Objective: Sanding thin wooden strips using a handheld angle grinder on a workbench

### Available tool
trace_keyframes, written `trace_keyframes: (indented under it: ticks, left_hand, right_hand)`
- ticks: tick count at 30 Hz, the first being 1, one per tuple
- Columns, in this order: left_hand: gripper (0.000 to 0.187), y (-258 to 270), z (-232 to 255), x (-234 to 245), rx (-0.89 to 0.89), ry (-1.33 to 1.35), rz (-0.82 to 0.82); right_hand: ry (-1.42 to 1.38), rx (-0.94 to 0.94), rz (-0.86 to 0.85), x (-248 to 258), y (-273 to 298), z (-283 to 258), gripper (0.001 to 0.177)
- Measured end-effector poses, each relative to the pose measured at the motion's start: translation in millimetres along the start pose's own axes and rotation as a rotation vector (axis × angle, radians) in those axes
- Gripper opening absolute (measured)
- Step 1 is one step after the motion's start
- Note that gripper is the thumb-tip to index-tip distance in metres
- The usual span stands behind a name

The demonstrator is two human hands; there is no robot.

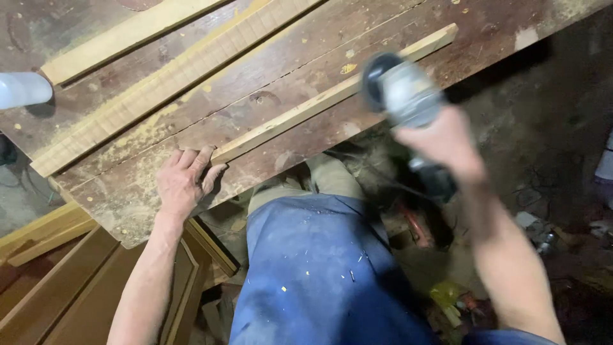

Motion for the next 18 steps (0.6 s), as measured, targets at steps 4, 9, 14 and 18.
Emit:
trace_keyframes:
  ticks: [4, 9, 14, 18]
  left_hand:
    - [0.042, -0.2, -2.4, 0.4, -0.005, 0.049, -0.034]
    - [0.064, -80.7, 46.2, 25.5, 0.012, 0.038, -0.031]
    - [0.042, -221.2, 160.1, -66.1, 0.525, 0.715, -0.595]
    - [0.029, -301.0, 200.2, 14.6, -0.121, 0.382, 0.241]
  right_hand:
    - [-0.5, 0.056, 0.231, 73.9, -47.3, 52.2, 0.02]
    - [-0.808, 0.134, 0.332, 97.5, -52.9, 108.2, 0.015]
    - [-1.116, 0.143, 0.407, 74.3, -32.4, 129.2, 0.011]
    - [-1.153, 0.192, 0.462, 68.1, -15.2, 146.8, 0.009]
Point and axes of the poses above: each hand's wrist, its own y-axis away from the middle knuckle, its own x-axis out of the back of the hand, z = x × y, the point moved 7 cm from there along -y, towards the middle knuckle, and after that the axes turned 12 degrees about -y, right-handed, at the moved point
